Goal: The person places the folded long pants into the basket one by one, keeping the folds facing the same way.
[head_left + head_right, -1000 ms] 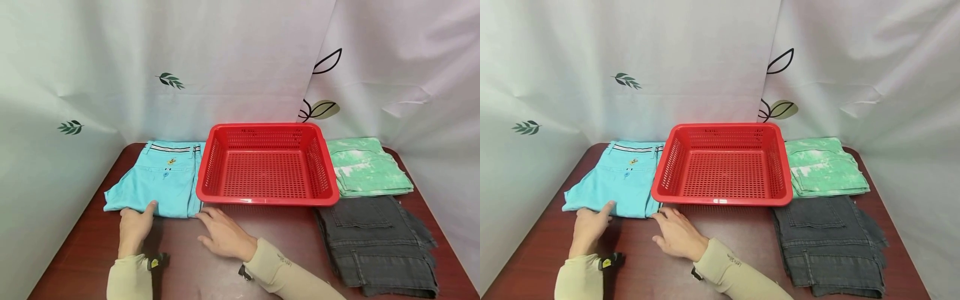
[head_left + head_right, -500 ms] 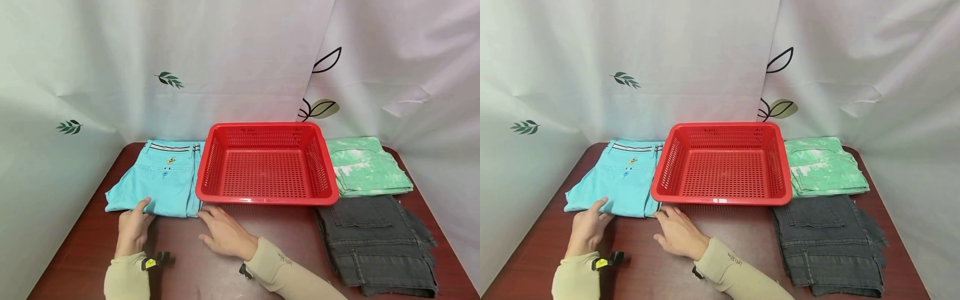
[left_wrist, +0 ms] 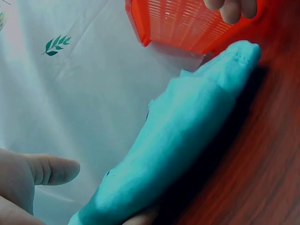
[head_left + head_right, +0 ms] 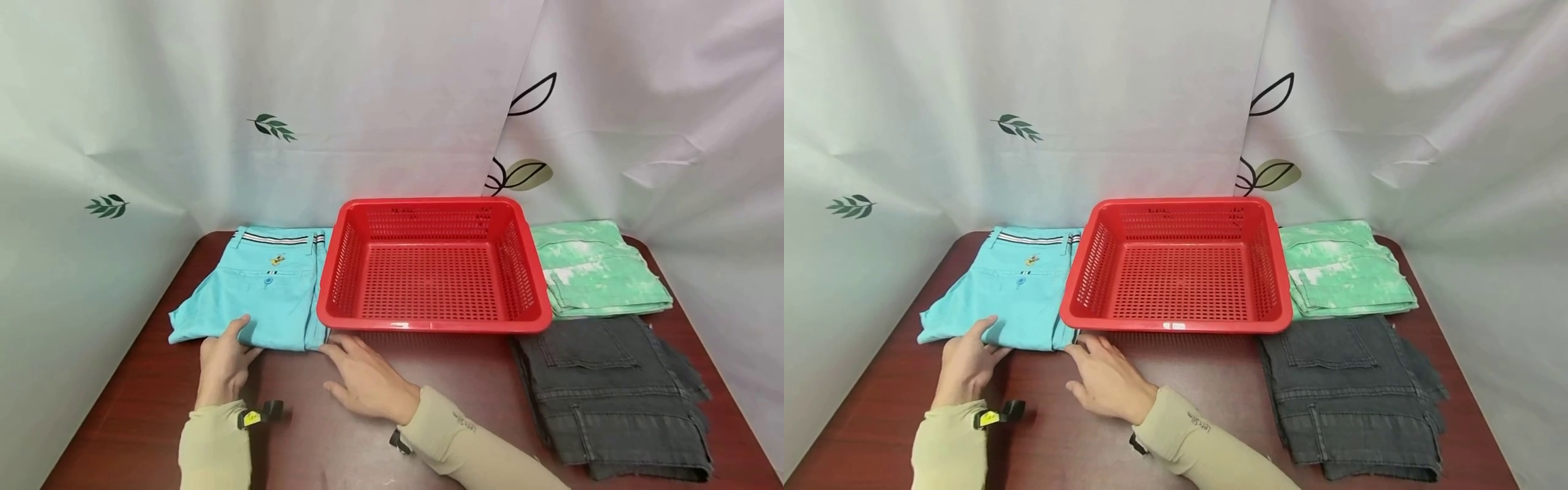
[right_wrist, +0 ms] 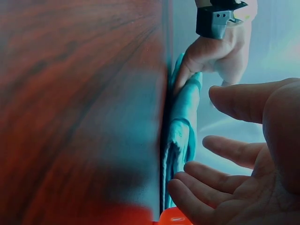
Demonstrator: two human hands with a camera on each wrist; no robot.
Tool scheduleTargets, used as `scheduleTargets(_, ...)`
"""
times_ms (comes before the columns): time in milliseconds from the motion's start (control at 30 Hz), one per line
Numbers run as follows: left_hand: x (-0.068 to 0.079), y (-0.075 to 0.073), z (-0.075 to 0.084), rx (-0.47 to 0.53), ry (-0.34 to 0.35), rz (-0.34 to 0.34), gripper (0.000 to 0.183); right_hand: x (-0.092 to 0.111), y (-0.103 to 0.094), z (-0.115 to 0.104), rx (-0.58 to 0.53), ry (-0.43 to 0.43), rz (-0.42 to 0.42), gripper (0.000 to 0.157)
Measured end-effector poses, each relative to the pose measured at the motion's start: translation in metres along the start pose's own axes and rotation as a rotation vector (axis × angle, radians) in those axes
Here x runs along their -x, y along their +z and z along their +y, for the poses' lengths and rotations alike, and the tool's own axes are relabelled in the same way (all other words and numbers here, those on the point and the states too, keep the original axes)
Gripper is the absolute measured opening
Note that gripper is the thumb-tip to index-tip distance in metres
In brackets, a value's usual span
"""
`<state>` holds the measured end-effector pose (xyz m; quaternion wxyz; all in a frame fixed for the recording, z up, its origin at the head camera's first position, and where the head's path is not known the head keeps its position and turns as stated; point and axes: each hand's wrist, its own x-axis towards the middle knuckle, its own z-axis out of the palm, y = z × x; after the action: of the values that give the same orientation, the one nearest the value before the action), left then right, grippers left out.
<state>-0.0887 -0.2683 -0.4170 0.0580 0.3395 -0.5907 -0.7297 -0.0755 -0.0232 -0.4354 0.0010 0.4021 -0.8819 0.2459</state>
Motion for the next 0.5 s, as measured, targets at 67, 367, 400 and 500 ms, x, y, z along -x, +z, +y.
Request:
scheduleTargets(67, -0.0003, 0.0018, -0.0003, 0.007, 0.004, 0.006, 0.089, -0.0002, 0.0003, -0.0001, 0.003, 0.001, 0.0, 0.054)
scheduleTargets(367, -0.0047, 0.0087, -0.0058, 0.02, 0.024, 0.04, 0.082, -0.0002, 0.0008, 0.0, 0.0, 0.003, 0.004, 0.055)
scheduleTargets(400, -0.0049, 0.0092, -0.0066, 0.016, 0.029, 0.049, 0.084, -0.0001, 0.0008, 0.0, -0.001, 0.004, 0.003, 0.055)
scheduleTargets(500, -0.006, 0.0098, -0.0093, 0.0, 0.038, 0.081, 0.086, -0.0001, 0.0005, 0.0003, 0.0, 0.007, 0.0, 0.056)
